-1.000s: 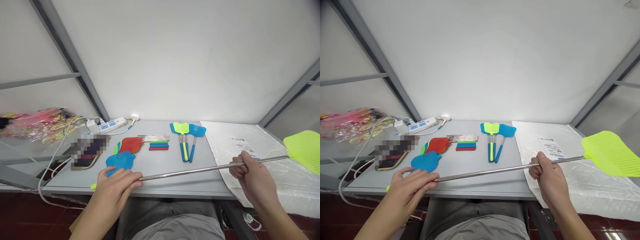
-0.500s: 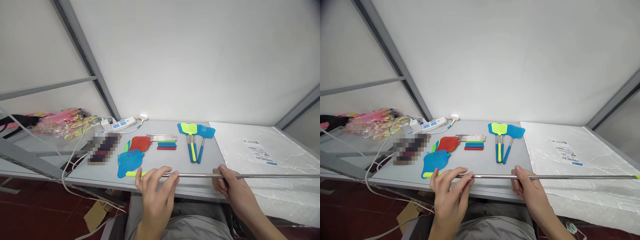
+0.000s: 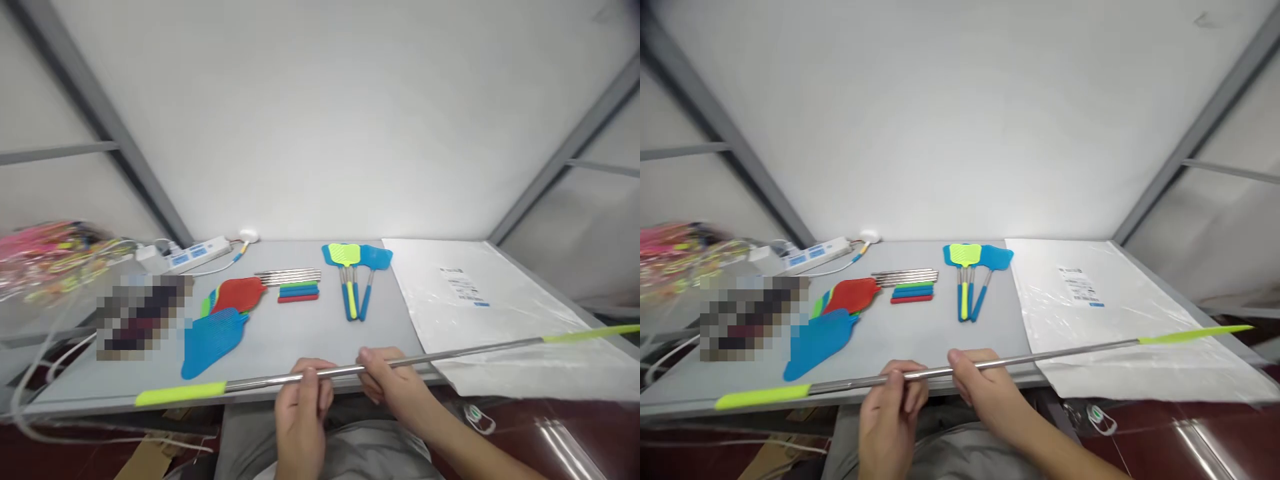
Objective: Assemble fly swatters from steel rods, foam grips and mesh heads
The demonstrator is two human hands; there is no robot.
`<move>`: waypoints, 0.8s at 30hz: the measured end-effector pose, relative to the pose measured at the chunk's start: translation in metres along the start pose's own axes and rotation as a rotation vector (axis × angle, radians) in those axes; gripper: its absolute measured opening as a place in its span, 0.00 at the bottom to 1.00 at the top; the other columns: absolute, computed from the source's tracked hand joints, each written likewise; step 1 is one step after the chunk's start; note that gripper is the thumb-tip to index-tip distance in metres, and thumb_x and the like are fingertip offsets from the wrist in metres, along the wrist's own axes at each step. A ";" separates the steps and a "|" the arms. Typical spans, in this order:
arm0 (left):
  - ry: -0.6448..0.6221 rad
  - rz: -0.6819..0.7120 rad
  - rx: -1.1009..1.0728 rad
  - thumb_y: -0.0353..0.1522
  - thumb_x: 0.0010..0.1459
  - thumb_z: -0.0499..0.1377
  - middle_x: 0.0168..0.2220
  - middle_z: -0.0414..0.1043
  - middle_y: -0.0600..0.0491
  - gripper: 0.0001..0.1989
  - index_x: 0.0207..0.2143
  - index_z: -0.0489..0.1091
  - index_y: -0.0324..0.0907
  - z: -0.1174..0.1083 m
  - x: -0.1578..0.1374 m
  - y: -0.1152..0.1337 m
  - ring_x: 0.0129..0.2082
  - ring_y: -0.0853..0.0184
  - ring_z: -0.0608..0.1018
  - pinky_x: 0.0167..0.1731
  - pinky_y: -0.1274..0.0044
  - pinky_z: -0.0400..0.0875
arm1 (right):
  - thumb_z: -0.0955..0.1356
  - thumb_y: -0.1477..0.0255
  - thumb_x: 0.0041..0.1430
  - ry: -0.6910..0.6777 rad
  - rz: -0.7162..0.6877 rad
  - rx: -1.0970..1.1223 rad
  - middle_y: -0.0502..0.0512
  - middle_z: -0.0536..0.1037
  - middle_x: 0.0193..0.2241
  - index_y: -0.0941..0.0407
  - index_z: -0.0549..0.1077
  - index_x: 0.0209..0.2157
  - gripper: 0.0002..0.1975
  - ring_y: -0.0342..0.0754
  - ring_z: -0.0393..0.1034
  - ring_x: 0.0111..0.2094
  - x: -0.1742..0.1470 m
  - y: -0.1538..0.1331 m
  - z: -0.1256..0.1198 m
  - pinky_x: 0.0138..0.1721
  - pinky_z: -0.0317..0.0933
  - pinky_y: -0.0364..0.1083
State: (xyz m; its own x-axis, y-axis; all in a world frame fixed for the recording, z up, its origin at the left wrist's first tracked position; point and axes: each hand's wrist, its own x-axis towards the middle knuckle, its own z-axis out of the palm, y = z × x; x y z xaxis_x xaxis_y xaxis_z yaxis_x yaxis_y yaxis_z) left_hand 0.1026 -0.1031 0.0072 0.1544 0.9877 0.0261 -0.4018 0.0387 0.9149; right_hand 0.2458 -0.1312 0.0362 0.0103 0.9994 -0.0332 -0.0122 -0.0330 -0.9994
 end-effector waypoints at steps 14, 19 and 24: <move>0.349 0.012 -0.218 0.38 0.60 0.60 0.18 0.49 0.63 0.10 0.35 0.73 0.38 -0.001 0.016 0.041 0.14 0.79 0.55 0.18 0.81 0.56 | 0.67 0.58 0.60 0.193 0.028 0.250 0.41 0.46 0.16 0.53 0.50 0.17 0.27 0.38 0.40 0.18 0.007 -0.010 -0.037 0.21 0.40 0.44; 0.404 0.047 -0.295 0.37 0.61 0.59 0.17 0.48 0.64 0.09 0.34 0.70 0.40 -0.015 0.026 0.056 0.13 0.78 0.51 0.19 0.81 0.58 | 0.68 0.59 0.59 0.371 -0.018 0.288 0.40 0.45 0.16 0.52 0.50 0.18 0.26 0.38 0.40 0.18 0.006 -0.013 -0.063 0.20 0.40 0.44; 0.418 0.085 -0.312 0.36 0.60 0.59 0.16 0.46 0.64 0.08 0.33 0.66 0.41 -0.035 0.036 0.068 0.14 0.76 0.47 0.19 0.82 0.58 | 0.67 0.59 0.60 0.448 -0.049 0.299 0.40 0.44 0.16 0.52 0.50 0.17 0.26 0.38 0.39 0.17 0.005 -0.019 -0.077 0.20 0.40 0.44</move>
State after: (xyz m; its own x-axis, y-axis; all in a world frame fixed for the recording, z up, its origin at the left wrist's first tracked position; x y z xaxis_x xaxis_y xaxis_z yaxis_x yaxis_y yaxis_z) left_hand 0.0495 -0.0599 0.0567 -0.2381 0.9630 -0.1260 -0.6565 -0.0640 0.7516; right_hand 0.3235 -0.1261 0.0542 0.4431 0.8949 -0.0534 -0.2840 0.0836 -0.9552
